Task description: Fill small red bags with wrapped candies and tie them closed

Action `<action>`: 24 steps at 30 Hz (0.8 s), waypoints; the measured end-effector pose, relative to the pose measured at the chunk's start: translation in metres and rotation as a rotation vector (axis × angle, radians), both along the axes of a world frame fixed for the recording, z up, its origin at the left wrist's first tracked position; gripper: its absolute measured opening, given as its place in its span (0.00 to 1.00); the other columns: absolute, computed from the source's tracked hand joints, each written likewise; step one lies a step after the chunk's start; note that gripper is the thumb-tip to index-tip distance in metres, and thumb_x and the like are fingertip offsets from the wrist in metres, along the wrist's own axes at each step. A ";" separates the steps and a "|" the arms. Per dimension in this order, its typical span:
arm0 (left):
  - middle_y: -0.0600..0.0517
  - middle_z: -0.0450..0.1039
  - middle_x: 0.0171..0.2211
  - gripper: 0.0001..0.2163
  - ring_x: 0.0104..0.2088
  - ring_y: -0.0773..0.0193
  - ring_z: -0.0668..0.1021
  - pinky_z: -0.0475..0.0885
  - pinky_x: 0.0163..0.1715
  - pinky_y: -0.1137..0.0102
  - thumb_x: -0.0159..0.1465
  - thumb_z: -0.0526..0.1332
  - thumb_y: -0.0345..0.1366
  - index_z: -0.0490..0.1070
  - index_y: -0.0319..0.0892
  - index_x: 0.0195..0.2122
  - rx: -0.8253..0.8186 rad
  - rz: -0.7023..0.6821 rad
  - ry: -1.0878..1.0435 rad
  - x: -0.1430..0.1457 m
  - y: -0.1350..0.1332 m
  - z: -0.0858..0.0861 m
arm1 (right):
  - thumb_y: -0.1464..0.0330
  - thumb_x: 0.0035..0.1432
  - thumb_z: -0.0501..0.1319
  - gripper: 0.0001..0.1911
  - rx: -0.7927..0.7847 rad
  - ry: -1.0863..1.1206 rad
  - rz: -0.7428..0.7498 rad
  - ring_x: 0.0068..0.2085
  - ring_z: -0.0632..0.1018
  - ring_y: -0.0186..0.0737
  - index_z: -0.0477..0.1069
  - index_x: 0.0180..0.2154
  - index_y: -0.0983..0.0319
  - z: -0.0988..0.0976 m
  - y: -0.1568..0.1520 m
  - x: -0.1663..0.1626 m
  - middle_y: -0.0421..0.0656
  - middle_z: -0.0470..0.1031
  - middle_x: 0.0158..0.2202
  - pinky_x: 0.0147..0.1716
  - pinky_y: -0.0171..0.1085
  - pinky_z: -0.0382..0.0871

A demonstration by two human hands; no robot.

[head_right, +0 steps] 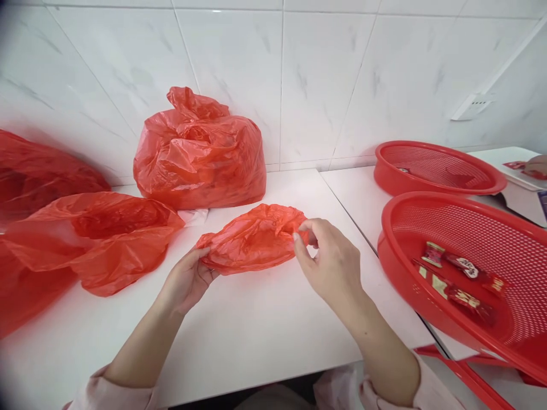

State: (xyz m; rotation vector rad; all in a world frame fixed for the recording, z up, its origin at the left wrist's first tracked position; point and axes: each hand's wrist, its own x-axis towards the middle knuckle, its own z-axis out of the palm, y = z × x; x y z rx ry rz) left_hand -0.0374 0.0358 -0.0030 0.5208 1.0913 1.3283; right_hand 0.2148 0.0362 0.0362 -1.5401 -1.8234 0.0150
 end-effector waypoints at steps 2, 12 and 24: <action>0.51 0.75 0.43 0.10 0.38 0.65 0.77 0.76 0.38 0.69 0.58 0.63 0.34 0.71 0.43 0.41 0.028 -0.006 -0.001 0.007 -0.004 0.005 | 0.65 0.63 0.54 0.07 0.122 0.060 0.160 0.33 0.76 0.39 0.69 0.35 0.58 0.005 -0.005 -0.021 0.41 0.75 0.32 0.32 0.37 0.69; 0.58 0.69 0.30 0.14 0.28 0.69 0.72 0.67 0.28 0.75 0.57 0.66 0.35 0.67 0.53 0.44 0.167 -0.191 0.248 -0.020 -0.024 0.034 | 0.76 0.50 0.62 0.24 -0.421 -0.504 0.339 0.45 0.77 0.53 0.74 0.51 0.59 0.008 0.065 -0.005 0.48 0.79 0.43 0.39 0.43 0.70; 0.38 0.47 0.66 0.25 0.36 0.57 0.77 0.73 0.36 0.59 0.61 0.53 0.32 0.59 0.44 0.61 0.130 -0.309 1.716 -0.029 -0.023 0.037 | 0.74 0.49 0.61 0.46 -0.689 -0.515 0.658 0.62 0.68 0.49 0.51 0.67 0.43 0.039 0.046 0.015 0.32 0.54 0.68 0.53 0.42 0.70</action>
